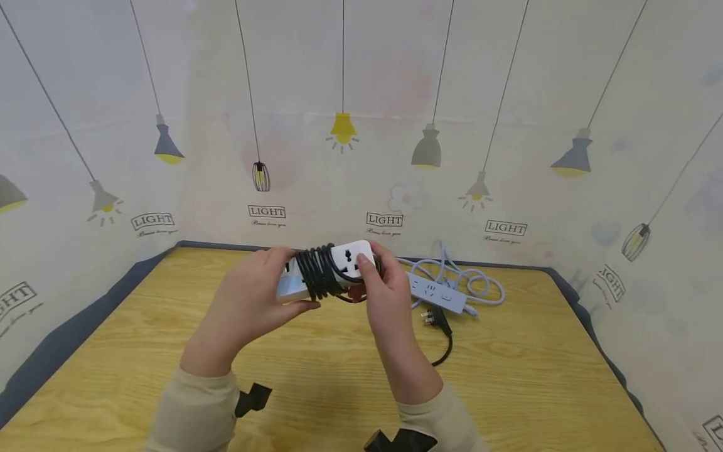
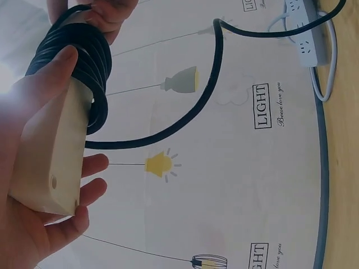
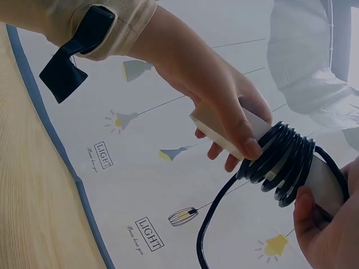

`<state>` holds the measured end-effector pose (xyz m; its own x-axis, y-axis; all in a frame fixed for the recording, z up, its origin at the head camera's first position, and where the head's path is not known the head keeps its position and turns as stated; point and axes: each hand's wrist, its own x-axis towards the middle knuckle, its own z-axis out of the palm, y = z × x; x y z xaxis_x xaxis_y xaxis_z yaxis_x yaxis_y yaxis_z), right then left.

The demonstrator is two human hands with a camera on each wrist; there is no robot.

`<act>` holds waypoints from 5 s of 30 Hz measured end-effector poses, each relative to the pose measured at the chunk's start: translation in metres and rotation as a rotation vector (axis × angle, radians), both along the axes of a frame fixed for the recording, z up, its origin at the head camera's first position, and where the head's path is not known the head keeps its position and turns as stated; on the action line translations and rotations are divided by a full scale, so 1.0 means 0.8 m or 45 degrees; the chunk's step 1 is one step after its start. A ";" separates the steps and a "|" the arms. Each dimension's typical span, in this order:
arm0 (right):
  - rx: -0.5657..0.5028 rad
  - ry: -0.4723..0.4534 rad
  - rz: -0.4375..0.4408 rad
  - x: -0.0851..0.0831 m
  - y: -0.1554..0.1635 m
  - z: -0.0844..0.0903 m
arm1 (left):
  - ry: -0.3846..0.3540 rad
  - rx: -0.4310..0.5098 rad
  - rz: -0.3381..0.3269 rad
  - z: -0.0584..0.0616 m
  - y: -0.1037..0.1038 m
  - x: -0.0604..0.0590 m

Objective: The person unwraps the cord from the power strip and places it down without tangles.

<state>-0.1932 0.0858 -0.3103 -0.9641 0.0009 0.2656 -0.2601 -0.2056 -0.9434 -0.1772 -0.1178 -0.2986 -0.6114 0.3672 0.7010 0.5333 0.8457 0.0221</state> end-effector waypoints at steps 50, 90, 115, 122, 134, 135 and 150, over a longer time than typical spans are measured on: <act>1.230 0.227 1.235 -0.072 0.028 0.081 | 0.070 -0.213 -0.350 0.003 -0.003 0.025; 1.476 0.765 0.901 -0.034 0.040 0.109 | -0.099 -0.077 -0.081 -0.014 -0.024 0.013; 1.491 0.784 0.744 -0.046 0.084 0.059 | 0.037 0.101 -0.093 -0.011 -0.045 0.016; 1.555 0.588 0.628 -0.061 0.090 0.059 | 0.116 0.034 -0.186 -0.014 -0.039 0.019; 1.505 0.611 0.284 -0.056 0.097 0.067 | 0.044 -0.007 -0.154 -0.023 -0.036 0.017; 1.489 0.631 0.262 -0.055 0.098 0.068 | 0.036 -0.009 -0.144 -0.024 -0.037 0.016; 1.334 0.975 0.088 -0.038 0.121 0.062 | -0.065 -0.002 0.014 -0.026 -0.057 0.008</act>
